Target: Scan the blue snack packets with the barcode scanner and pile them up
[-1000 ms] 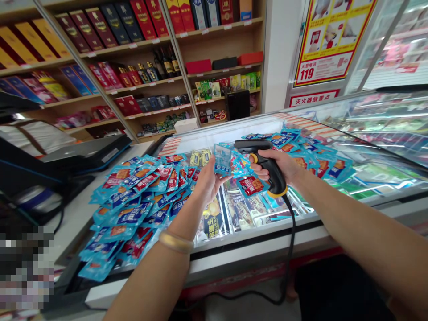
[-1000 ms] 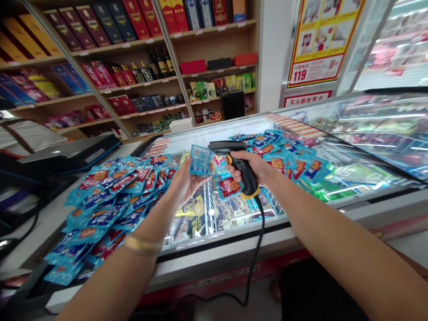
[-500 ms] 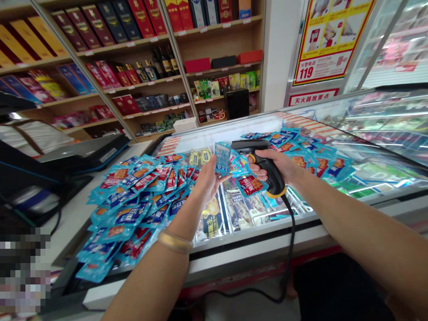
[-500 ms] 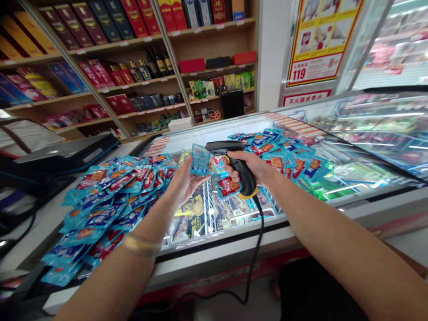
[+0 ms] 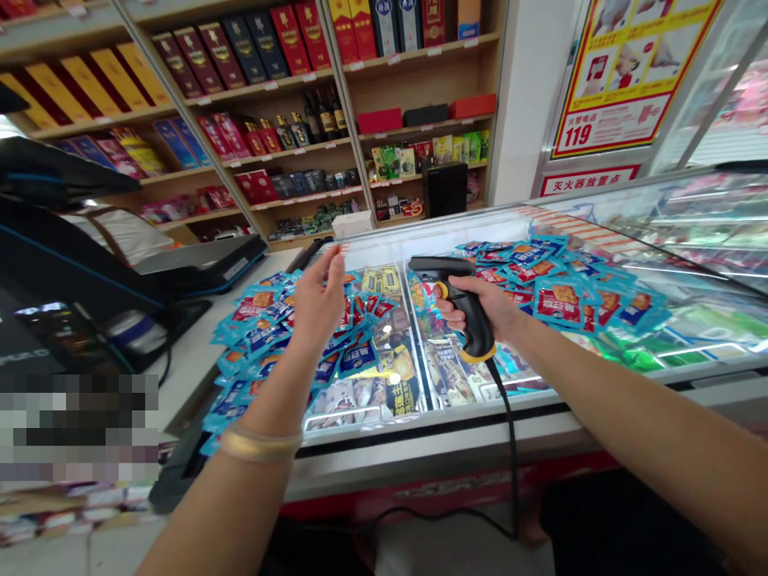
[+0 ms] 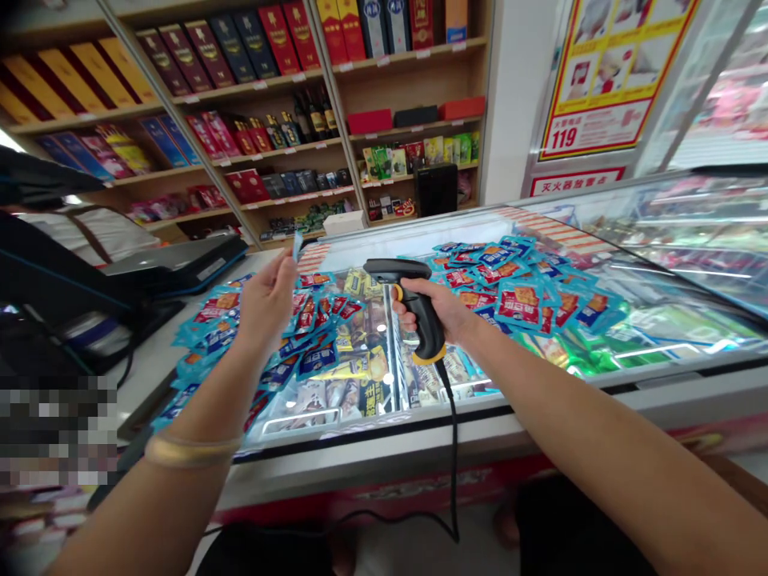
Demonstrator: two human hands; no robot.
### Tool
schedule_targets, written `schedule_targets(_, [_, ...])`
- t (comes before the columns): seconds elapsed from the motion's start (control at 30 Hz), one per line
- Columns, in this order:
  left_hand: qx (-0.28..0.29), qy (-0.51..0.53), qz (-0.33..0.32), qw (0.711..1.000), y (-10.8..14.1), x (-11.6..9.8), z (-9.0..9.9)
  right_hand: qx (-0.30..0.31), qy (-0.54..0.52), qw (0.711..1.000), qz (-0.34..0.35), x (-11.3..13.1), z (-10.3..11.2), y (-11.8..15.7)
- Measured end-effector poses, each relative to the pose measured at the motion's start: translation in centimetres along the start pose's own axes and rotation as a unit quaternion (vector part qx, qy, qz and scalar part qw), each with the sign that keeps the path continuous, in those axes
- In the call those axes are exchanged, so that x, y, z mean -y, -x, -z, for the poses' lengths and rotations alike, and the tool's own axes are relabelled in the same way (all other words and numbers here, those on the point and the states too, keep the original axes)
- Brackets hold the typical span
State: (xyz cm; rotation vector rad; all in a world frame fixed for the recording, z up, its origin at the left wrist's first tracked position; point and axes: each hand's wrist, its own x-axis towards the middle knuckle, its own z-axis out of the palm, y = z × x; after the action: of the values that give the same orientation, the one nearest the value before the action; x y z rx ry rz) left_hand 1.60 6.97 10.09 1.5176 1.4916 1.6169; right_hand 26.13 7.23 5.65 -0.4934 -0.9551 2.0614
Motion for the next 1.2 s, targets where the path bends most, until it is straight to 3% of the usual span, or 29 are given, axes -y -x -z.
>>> schedule_targets(0.03, [-0.028, -0.12, -0.055, 0.991, -0.4, 0.1, 1.7, 0.006, 0.001, 1.0, -0.005, -0.4, -0.6, -0.4])
schedule_targets(0.1, [-0.046, -0.311, -0.099, 0.944, -1.1, 0.9, 4.6, 0.014, 0.003, 1.0, -0.016, -1.1, -1.8, -1.2])
schedule_targets(0.17, [-0.001, -0.447, -0.067, 0.892, -1.4, 2.2, 6.6, 0.023, 0.001, 0.999, -0.026, -1.7, -2.7, -1.8])
schedule_targets(0.27, [0.082, -0.541, 0.001, 0.837, -1.4, 4.0, 7.8, 0.036, -0.003, 0.999, -0.036, -2.3, -3.3, -2.3])
schedule_targets(0.37, [0.093, -0.551, 0.016, 0.829, -1.3, 4.5, 7.9, 0.039, -0.009, 0.998, -0.041, -2.4, -3.0, -2.3])
schedule_targets(0.5, [0.037, -0.527, -0.012, 0.849, -0.9, 3.6, 7.2, 0.022, -0.019, 0.999, -0.025, -1.7, -2.2, -1.9])
schedule_targets(0.63, [0.008, -0.439, -0.099, 0.893, 0.3, 2.2, 4.4, -0.009, -0.009, 1.0, 0.003, 0.1, -0.9, -0.9])
schedule_targets(0.73, [0.081, -0.292, -0.151, 0.941, 1.7, 1.3, 0.4, -0.035, 0.003, 0.999, 0.02, 1.8, 0.9, 0.6])
schedule_targets(0.83, [0.184, -0.109, -0.123, 0.969, 3.2, 0.8, -4.3, -0.056, 0.023, 0.998, 0.022, 3.3, 3.5, 2.3])
schedule_targets(0.9, [0.243, -0.054, -0.09, 0.964, 4.2, 0.6, -7.2, -0.069, 0.03, 0.997, 0.025, 4.0, 5.1, 3.4])
schedule_targets(1.0, [0.305, -0.07, -0.065, 0.947, 5.4, 0.7, -10.4, -0.083, 0.03, 0.995, 0.037, 4.5, 6.7, 4.5])
schedule_targets(1.1, [0.343, -0.108, -0.065, 0.931, 6.0, 0.9, -12.2, -0.089, 0.017, 0.994, 0.053, 4.6, 7.0, 4.9])
schedule_targets(1.2, [0.36, -0.131, -0.07, 0.921, 6.1, 1.2, -12.6, -0.094, 0.011, 0.994, 0.056, 4.5, 6.8, 4.7])
